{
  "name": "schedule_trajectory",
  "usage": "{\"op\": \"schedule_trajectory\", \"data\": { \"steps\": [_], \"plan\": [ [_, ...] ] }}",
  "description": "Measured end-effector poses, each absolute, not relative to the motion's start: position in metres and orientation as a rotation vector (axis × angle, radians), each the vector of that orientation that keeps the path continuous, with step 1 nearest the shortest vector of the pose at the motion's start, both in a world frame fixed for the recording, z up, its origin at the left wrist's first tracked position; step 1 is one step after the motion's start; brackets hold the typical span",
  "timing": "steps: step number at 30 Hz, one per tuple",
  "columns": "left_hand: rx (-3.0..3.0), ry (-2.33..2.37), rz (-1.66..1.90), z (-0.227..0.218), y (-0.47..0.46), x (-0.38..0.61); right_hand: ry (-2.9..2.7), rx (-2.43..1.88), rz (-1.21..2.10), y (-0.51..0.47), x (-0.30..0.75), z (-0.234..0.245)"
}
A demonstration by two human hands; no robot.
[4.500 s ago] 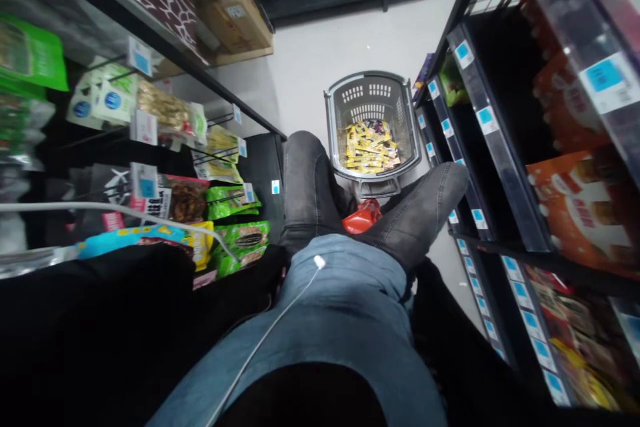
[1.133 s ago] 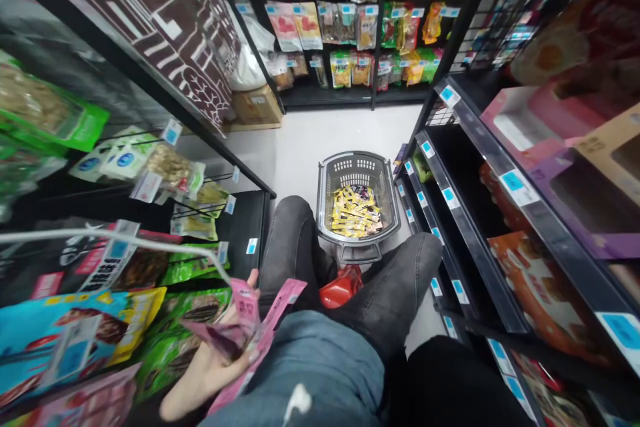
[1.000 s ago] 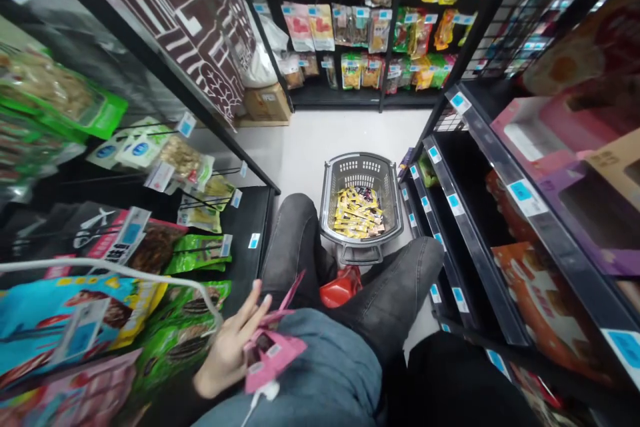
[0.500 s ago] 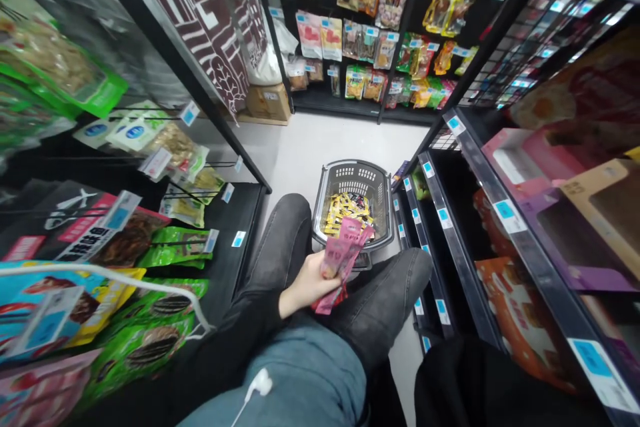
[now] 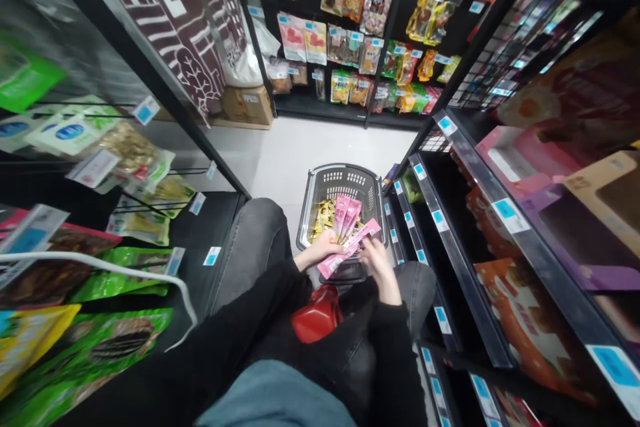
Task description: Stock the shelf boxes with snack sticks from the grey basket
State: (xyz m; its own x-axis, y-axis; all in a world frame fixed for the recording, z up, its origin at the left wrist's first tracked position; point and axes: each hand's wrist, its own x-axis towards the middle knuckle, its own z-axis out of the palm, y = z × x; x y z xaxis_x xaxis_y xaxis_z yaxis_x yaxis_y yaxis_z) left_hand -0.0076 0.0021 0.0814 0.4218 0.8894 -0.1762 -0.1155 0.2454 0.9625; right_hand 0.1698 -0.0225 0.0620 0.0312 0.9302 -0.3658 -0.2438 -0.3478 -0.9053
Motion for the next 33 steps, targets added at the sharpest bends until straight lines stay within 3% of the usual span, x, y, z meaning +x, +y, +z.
{"op": "schedule_trajectory", "data": {
  "steps": [7, 22, 28, 33],
  "plan": [
    [1.221, 0.967, 0.736, 0.025, -0.007, -0.014, -0.572, -1.241, 1.444, -0.031, 0.138, 0.006],
    [0.782, 0.948, 0.632, 0.018, 0.0, -0.02, -0.314, -1.163, 1.353, -0.028, 0.164, 0.003],
    [1.19, 0.934, 0.77, 0.011, -0.002, -0.011, -0.375, -1.256, 1.345, -0.033, 0.155, 0.012],
    [1.535, 0.877, 0.467, 0.006, -0.009, -0.004, -0.381, -1.24, 1.264, -0.03, 0.153, 0.01]
  ]
}}
